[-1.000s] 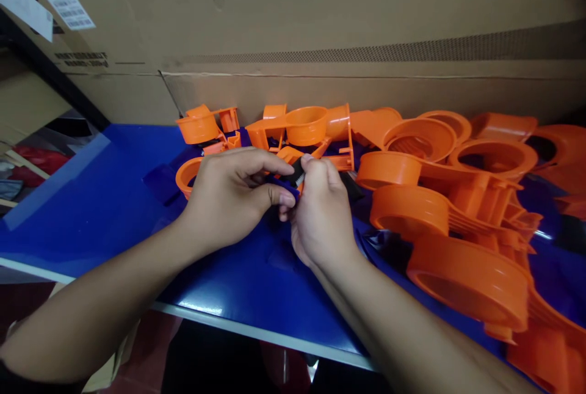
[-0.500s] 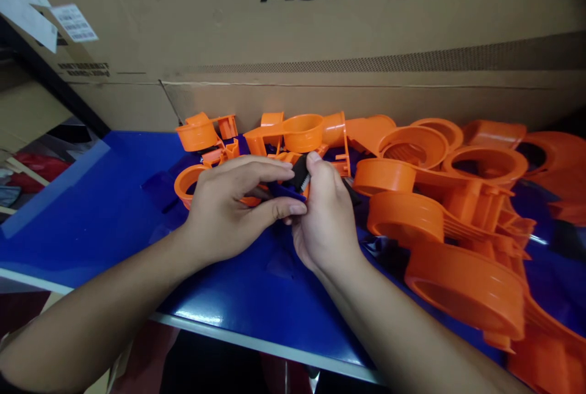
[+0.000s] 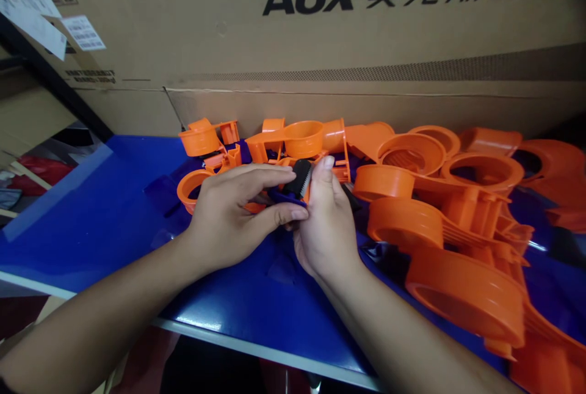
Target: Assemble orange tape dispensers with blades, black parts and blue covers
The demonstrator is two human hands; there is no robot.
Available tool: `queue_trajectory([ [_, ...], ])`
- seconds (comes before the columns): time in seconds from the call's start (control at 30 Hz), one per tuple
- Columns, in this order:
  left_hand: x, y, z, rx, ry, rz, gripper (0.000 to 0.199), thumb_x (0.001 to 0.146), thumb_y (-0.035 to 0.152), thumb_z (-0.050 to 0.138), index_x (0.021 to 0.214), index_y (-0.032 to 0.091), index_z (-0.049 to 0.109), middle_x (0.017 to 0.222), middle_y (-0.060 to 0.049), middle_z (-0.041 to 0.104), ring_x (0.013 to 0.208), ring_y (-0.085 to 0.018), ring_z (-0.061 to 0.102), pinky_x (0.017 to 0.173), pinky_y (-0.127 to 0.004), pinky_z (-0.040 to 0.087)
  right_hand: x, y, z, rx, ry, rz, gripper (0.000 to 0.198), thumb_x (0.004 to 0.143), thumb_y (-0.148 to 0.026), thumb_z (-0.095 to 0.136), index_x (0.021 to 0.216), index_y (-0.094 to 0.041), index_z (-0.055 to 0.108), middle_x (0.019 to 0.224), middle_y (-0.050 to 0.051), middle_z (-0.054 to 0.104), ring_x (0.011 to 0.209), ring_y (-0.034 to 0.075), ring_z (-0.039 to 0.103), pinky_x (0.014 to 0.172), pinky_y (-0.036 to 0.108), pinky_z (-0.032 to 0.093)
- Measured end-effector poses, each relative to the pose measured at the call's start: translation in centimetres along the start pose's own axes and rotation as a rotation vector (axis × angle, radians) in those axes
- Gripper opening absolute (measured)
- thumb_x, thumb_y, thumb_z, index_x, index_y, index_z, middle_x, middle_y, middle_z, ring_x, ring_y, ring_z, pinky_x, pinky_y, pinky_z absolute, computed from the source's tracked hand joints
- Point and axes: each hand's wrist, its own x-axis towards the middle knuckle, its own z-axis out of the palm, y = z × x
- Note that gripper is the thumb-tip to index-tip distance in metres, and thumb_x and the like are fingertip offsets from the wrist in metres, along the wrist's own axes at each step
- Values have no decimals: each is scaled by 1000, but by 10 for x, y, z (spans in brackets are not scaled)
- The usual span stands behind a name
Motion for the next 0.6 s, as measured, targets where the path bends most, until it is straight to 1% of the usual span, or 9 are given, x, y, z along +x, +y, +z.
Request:
queue_trajectory([
  [0.13, 0, 1, 1, -14, 7, -14, 39, 81, 41, 97, 117, 33, 85, 118, -3, 87, 106, -26, 85, 99, -43, 72, -1, 0, -1, -1, -1, 26, 52, 92, -78, 67, 87, -27, 61, 63, -7, 53, 45, 10, 46, 39, 23, 37],
  [0.27, -3, 0, 6, -71, 53, -105, 31, 80, 37, 98, 108, 31, 87, 112, -3, 88, 105, -27, 85, 97, -43, 73, -3, 4, -1, -22, 10, 27, 51, 94, -79, 64, 88, -29, 59, 63, -8, 53, 46, 11, 46, 40, 24, 37],
  [0.37, -6, -1, 10, -103, 76, -159, 29, 78, 27, 100, 104, 30, 88, 109, -3, 88, 103, -27, 86, 99, -43, 72, -4, 7, -2, -34, 22, 20, 50, 95, -78, 62, 88, -29, 58, 64, -8, 52, 48, 12, 46, 42, 25, 37],
  [0.5, -9, -1, 12, -139, 85, -197, 29, 77, 17, 98, 102, 29, 88, 108, -3, 88, 103, -26, 86, 99, -42, 72, -7, 7, -2, -61, 39, 6, 50, 95, -78, 63, 89, -29, 58, 65, -7, 53, 49, 12, 47, 44, 26, 37],
  [0.6, -8, -1, 12, -154, 76, -191, 28, 79, 16, 97, 102, 30, 88, 109, -2, 88, 103, -25, 85, 99, -40, 72, -8, 3, -1, -43, 53, 30, 50, 94, -79, 64, 88, -30, 57, 64, -8, 52, 47, 12, 46, 41, 25, 36],
])
